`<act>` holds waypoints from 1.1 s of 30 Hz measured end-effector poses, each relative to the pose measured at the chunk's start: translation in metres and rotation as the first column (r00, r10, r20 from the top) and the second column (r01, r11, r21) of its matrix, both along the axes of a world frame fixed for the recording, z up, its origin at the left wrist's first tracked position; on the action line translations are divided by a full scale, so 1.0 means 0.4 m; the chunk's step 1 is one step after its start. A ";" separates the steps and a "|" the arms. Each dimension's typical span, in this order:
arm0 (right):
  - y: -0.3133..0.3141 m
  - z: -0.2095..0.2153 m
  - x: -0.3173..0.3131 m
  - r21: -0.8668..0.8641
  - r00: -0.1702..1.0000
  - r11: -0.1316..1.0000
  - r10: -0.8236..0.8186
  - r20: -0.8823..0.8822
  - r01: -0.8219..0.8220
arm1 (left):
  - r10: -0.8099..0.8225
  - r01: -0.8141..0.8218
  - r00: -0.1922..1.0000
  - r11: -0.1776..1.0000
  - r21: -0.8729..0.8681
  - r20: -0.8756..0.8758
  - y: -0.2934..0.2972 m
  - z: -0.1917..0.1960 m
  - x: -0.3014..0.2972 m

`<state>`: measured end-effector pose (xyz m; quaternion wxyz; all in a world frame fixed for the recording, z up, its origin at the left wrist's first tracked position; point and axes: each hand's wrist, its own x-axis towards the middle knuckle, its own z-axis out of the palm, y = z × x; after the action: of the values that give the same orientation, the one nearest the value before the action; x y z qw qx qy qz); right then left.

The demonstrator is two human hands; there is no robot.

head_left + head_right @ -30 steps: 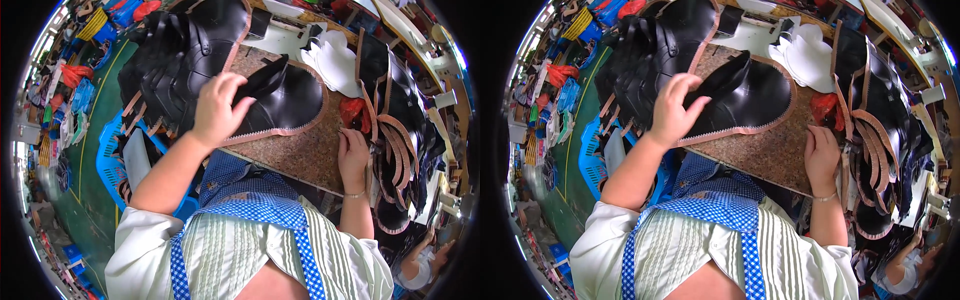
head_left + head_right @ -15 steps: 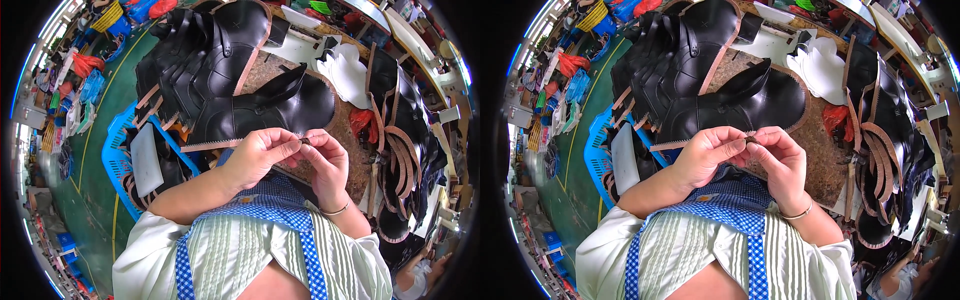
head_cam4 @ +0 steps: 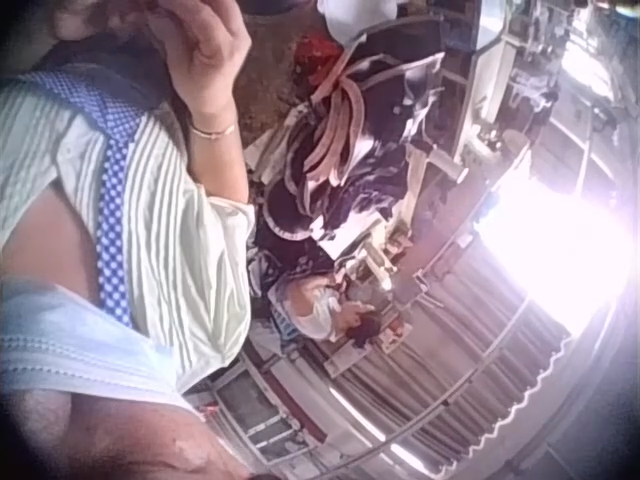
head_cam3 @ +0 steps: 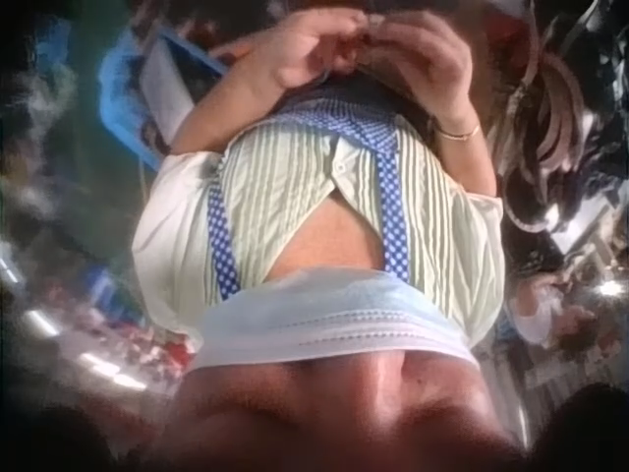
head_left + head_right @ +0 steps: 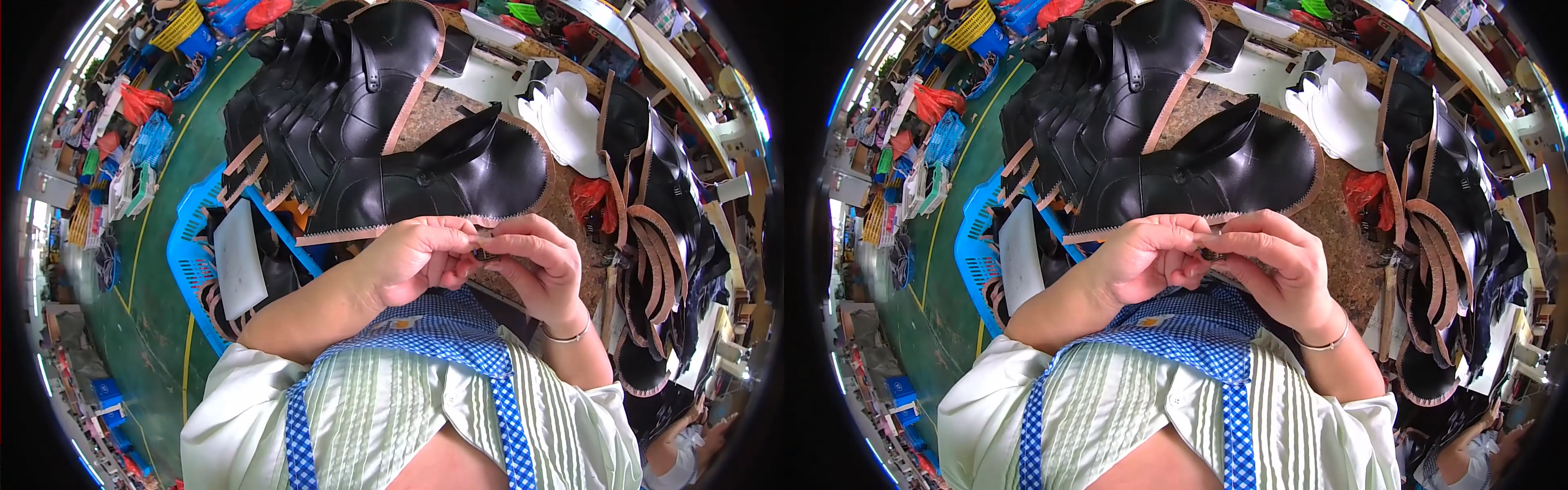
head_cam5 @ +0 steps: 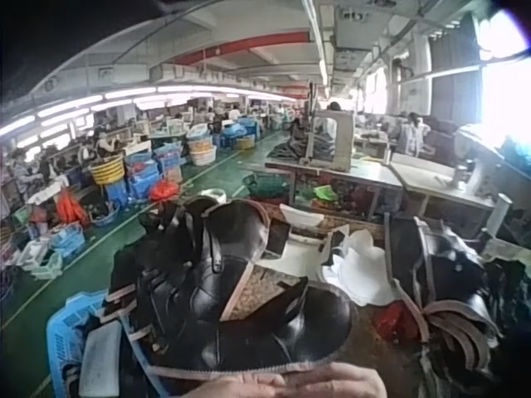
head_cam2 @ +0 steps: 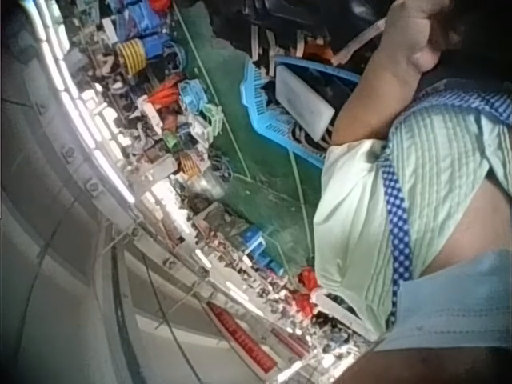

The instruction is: Assembling buckles or fasteners onto leather shoe parts in a factory setting.

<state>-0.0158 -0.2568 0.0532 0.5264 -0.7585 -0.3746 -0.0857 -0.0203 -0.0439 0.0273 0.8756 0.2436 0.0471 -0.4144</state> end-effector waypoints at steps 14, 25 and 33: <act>0.015 -0.001 -0.042 0.268 0.976 0.963 0.038 -0.212 0.021 | -0.007 -0.130 0.901 0.950 0.284 0.435 0.013 0.070 -0.047; 0.012 0.056 -0.065 -0.230 0.628 0.958 0.074 0.775 0.171 | 0.019 -0.509 0.620 0.771 0.384 0.784 -0.010 0.084 -0.095; 0.011 0.049 -0.064 -0.193 0.714 0.972 0.039 0.699 0.136 | -0.212 -0.733 0.086 0.649 0.206 0.974 0.017 0.108 -0.079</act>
<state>-0.0412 -0.2523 0.0728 0.2521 -0.7353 -0.5324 -0.3351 -0.0520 -0.0372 0.0705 0.5855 0.7340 -0.3327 0.0876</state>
